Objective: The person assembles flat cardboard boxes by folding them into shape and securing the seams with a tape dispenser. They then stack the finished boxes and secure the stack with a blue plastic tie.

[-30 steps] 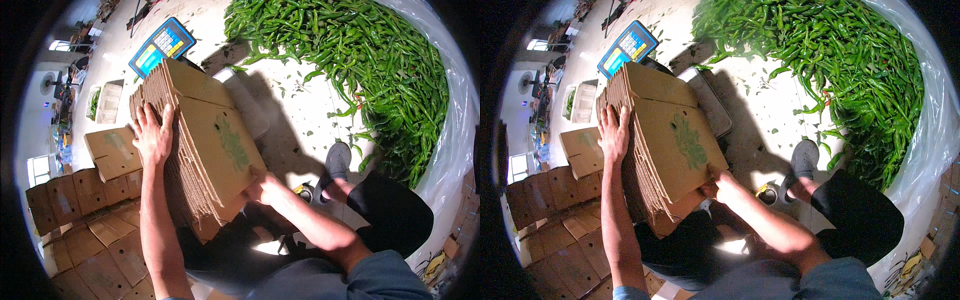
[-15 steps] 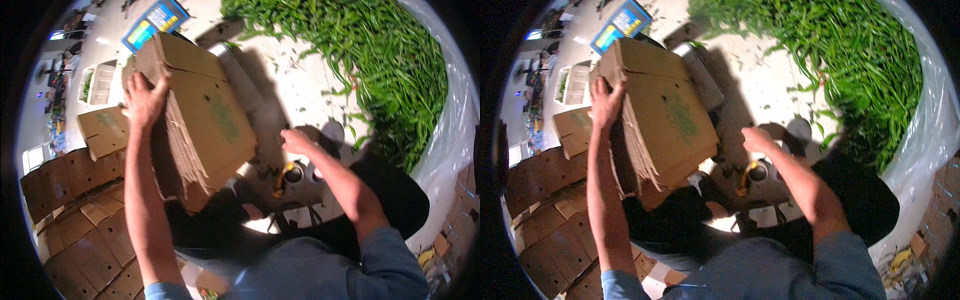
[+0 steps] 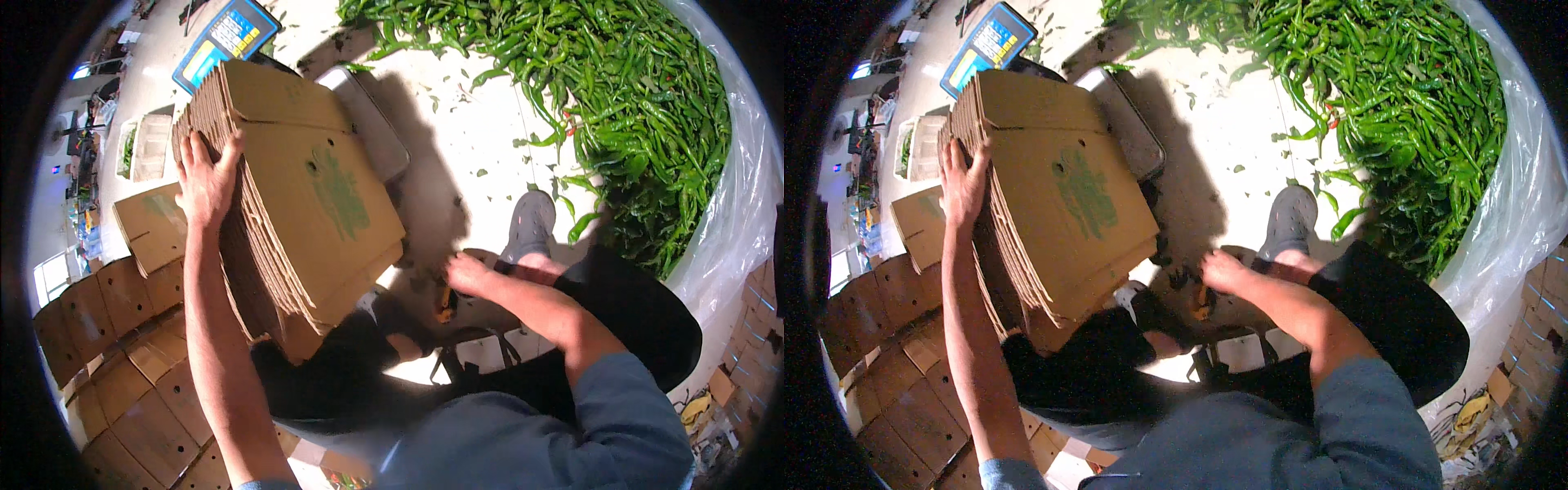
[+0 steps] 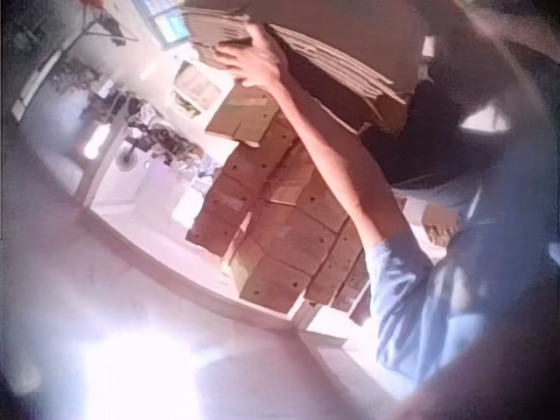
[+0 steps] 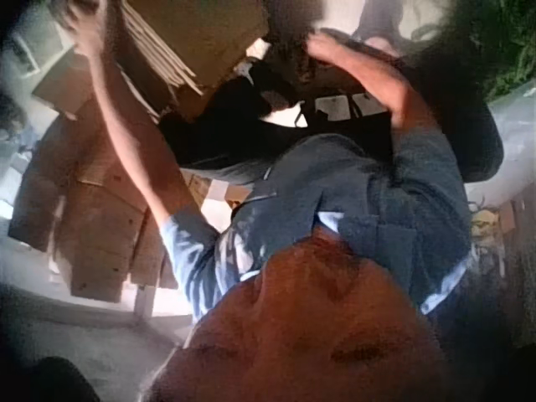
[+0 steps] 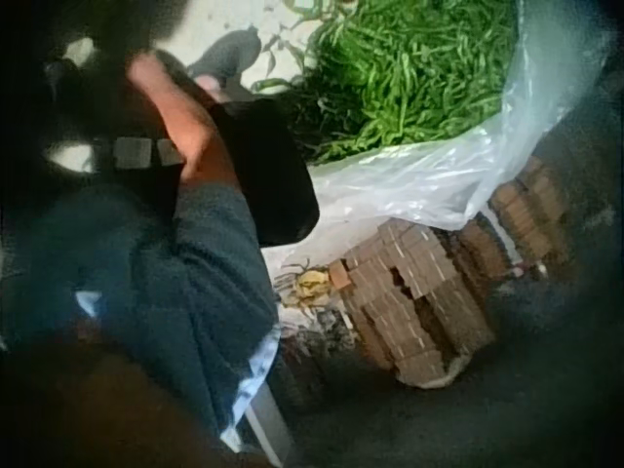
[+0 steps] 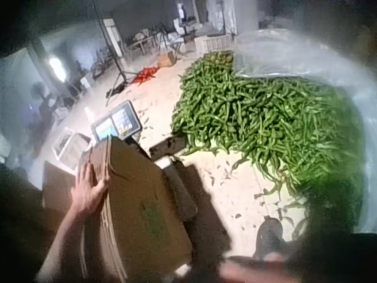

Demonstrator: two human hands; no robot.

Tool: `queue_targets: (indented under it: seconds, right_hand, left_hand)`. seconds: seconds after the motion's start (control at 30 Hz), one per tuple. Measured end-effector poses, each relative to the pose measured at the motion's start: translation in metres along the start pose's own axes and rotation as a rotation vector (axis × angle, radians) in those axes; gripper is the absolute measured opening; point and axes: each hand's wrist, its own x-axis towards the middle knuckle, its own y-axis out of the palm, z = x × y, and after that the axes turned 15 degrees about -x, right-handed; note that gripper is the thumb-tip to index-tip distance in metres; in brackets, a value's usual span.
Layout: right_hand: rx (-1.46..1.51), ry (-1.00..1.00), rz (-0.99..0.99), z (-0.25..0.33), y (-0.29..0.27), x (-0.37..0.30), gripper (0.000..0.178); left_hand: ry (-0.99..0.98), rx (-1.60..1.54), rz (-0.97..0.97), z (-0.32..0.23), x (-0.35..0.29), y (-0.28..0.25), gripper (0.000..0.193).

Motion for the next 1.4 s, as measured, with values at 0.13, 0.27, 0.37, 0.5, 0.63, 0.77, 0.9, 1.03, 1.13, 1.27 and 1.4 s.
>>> queue_targets:
  seconds: [0.13,0.27,0.37,0.5,0.63,0.77,0.9,1.03,1.13,1.27,1.4]
  right_hand:
    - [0.446,0.003,0.601,-0.059,-0.066,0.025,0.019]
    - [0.767,0.439,0.646,-0.178,-0.137,0.033,0.027]
    - [1.529,0.739,0.012,-0.223,-0.146,0.043,0.041]
    - [1.894,0.791,-0.55,-0.226,-0.176,0.102,0.049]
    - [2.266,0.649,-0.772,-0.198,-0.205,0.142,0.045]
    - [2.31,0.606,-0.739,-0.19,-0.206,0.159,0.042]
    - [2.312,0.683,-0.688,-0.192,-0.2,0.168,0.035]
    - [1.836,0.945,-0.52,-0.199,-0.212,0.186,0.028]
    - [1.623,0.984,-0.545,-0.201,-0.215,0.207,0.032]
    - [1.356,0.969,-0.524,-0.215,-0.215,0.226,0.051]
    - [1.162,0.945,-0.552,-0.208,-0.233,0.24,0.052]
  left_hand:
    - [-0.047,0.01,0.007,0.0,-0.01,-0.006,0.107]
    - [-0.118,0.039,0.002,-0.024,-0.02,-0.017,0.105]
    - [-0.124,0.05,0.016,-0.032,-0.019,-0.019,0.104]
    - [-0.135,0.046,0.027,-0.038,-0.022,-0.021,0.103]
    - [-0.154,0.055,0.028,-0.043,-0.024,-0.025,0.102]
    - [-0.161,0.06,0.03,-0.041,-0.023,-0.023,0.101]
    - [-0.153,0.052,0.022,-0.037,-0.023,-0.021,0.1]
    - [-0.153,0.037,0.029,-0.038,-0.024,-0.024,0.105]
    - [-0.154,0.047,0.032,-0.037,-0.023,-0.023,0.104]
    - [-0.133,0.043,0.027,-0.041,-0.022,-0.023,0.104]
    - [-0.142,0.051,0.018,-0.035,-0.024,-0.022,0.104]
